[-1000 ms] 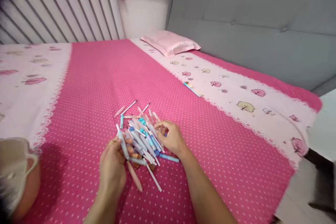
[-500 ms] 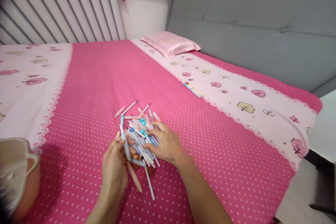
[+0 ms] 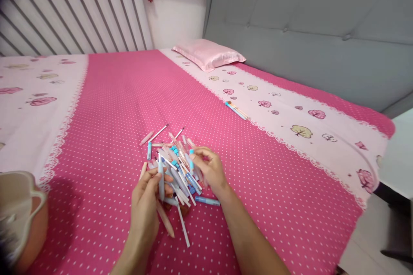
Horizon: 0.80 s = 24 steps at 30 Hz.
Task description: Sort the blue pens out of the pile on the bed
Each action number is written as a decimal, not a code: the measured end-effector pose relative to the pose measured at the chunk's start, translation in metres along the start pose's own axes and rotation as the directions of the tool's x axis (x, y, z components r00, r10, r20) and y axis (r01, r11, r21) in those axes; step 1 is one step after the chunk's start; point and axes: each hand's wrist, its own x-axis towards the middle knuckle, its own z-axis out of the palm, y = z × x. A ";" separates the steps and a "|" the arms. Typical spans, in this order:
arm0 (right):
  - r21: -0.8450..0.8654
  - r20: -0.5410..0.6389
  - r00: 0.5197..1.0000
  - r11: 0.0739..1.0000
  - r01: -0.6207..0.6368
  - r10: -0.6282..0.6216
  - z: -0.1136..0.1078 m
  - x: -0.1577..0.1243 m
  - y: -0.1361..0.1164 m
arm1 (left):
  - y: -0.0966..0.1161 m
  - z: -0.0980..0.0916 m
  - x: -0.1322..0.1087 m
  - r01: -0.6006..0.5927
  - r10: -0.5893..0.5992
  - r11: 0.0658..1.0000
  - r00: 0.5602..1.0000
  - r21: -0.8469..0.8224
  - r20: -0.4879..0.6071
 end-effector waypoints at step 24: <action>0.398 0.038 0.980 0.897 -0.192 0.193 -0.004 0.004 -0.003 | -0.004 0.008 -0.005 -0.023 -0.093 0.942 0.941 0.334 0.326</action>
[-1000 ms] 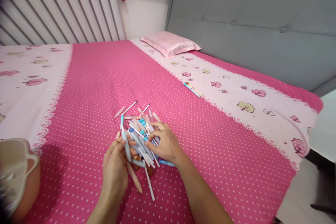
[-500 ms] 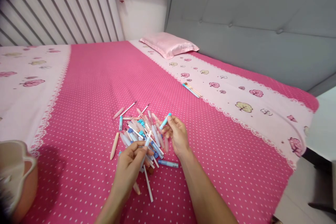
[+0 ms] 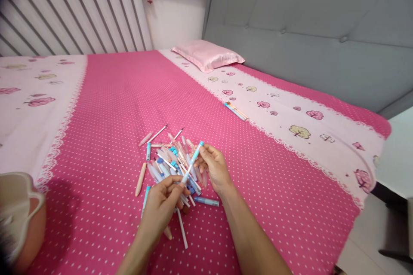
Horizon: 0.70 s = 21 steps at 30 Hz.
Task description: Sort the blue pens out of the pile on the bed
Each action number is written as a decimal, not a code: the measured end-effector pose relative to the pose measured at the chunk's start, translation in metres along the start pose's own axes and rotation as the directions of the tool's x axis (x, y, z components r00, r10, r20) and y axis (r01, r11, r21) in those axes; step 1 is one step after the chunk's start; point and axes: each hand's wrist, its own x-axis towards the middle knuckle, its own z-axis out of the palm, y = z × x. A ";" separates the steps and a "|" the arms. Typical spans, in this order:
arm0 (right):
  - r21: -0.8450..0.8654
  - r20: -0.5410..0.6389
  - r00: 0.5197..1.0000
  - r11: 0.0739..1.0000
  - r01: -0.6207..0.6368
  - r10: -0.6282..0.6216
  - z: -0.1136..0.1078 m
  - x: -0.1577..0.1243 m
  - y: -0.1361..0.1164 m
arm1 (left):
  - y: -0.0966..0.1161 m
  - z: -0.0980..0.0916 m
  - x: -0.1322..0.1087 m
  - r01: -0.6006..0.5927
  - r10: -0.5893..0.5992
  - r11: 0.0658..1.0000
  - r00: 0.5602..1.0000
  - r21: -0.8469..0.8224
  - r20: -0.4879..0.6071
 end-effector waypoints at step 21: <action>-0.026 0.049 0.998 0.999 -0.024 0.025 0.001 -0.001 0.001 | 0.000 0.000 -0.001 0.022 -0.022 0.998 1.000 -0.052 -0.010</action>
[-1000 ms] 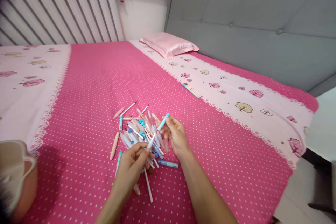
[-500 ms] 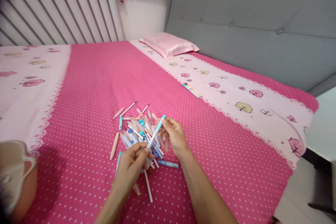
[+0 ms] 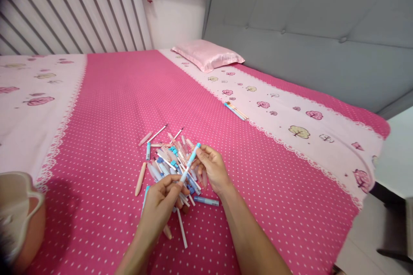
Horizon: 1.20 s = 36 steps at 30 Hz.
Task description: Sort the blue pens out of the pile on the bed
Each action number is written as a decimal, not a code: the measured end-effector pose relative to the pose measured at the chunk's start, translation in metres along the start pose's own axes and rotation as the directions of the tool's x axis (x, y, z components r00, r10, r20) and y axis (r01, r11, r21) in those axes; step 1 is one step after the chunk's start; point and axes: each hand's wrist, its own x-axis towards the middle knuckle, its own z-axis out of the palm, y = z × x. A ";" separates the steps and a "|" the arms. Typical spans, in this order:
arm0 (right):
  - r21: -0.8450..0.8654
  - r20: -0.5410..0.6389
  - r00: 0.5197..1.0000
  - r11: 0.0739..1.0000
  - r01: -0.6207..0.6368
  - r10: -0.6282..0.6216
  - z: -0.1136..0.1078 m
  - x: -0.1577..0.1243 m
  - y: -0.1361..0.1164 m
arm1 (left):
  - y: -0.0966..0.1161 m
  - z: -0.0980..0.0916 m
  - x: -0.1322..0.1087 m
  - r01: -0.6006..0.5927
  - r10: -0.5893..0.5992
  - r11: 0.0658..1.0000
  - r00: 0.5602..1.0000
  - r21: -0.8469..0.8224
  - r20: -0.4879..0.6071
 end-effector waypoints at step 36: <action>-0.120 0.340 0.924 0.982 -0.144 0.177 -0.005 -0.008 -0.005 | -0.002 -0.003 0.000 -0.063 0.063 0.998 0.997 -0.001 0.049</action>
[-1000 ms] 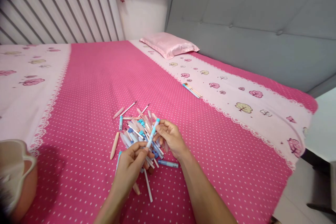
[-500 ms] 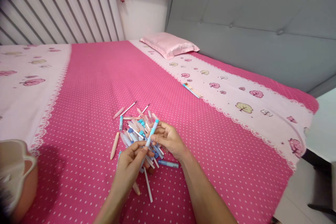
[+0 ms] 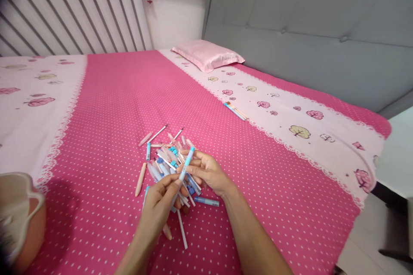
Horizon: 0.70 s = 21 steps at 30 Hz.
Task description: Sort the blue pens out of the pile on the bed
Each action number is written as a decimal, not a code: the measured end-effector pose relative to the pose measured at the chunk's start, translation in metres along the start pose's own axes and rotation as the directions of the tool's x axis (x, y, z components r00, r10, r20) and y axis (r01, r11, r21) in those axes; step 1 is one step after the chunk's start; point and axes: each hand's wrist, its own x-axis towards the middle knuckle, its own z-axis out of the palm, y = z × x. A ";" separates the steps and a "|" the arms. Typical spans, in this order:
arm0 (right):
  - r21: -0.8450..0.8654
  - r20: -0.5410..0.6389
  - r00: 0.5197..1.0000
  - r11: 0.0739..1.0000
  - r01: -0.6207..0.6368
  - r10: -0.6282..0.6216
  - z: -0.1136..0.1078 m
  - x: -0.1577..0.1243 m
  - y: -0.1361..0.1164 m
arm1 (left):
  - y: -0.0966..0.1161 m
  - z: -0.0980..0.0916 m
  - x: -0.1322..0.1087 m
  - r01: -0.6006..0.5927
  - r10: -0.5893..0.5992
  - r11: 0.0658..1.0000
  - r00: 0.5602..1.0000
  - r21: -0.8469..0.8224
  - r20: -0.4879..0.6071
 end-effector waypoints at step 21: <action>0.022 0.002 1.000 1.000 -0.021 0.021 0.000 0.001 0.001 | 0.006 0.003 0.000 0.023 -0.025 0.999 0.998 0.044 0.051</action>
